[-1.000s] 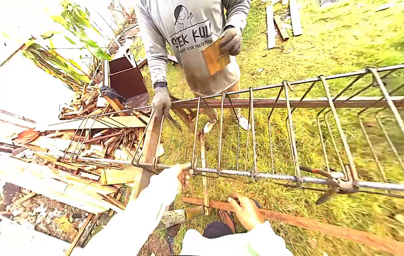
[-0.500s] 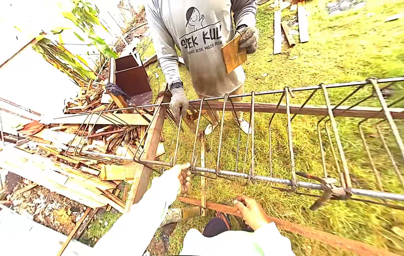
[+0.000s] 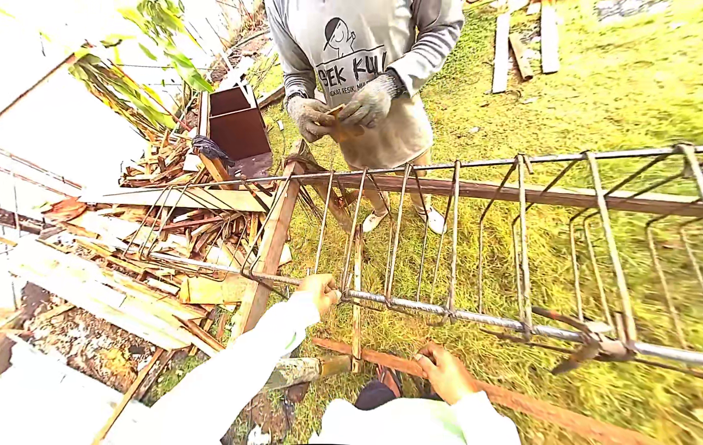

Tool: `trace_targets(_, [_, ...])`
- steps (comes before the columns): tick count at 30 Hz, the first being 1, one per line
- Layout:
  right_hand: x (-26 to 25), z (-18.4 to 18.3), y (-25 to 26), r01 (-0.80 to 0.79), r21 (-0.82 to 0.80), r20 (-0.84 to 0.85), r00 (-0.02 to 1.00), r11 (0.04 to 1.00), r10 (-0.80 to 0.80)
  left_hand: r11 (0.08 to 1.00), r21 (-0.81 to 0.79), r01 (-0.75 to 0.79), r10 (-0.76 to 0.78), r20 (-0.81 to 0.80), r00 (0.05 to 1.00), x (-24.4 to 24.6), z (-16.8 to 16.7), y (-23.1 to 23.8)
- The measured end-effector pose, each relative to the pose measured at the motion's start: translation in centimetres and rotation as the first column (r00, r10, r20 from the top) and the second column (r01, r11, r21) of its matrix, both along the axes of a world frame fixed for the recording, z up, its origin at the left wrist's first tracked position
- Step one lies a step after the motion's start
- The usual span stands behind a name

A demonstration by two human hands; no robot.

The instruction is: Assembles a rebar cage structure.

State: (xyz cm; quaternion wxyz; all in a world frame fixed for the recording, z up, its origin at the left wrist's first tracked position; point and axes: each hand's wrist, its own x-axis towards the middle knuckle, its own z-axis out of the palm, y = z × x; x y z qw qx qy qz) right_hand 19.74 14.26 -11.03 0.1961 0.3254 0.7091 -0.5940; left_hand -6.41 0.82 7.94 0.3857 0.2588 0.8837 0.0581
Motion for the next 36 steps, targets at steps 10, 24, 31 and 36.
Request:
trace_targets(10, [2.4,1.0,0.0,-0.148,0.204,0.138,0.983,0.968,0.122,0.469,-0.276,0.839,-0.882,-0.189,0.431,-0.5,0.4,0.6])
trace_targets(24, [12.4,1.1,7.7,0.849,0.294,-0.316,0.520,0.440,-0.794,0.723,0.684,-0.098,0.334,-0.223,0.916,9.3,-2.8,-5.3])
trace_targets(31, [9.3,0.1,9.2,0.875,0.336,-0.387,0.465,0.347,-0.796,0.854,0.519,0.044,-0.190,0.232,0.954,14.8,-7.2,-5.2])
trace_targets(36, [10.2,3.6,5.8,0.835,0.447,-0.483,0.527,0.320,-0.700,0.851,0.509,0.131,-0.302,0.269,0.914,13.6,-7.1,-5.1])
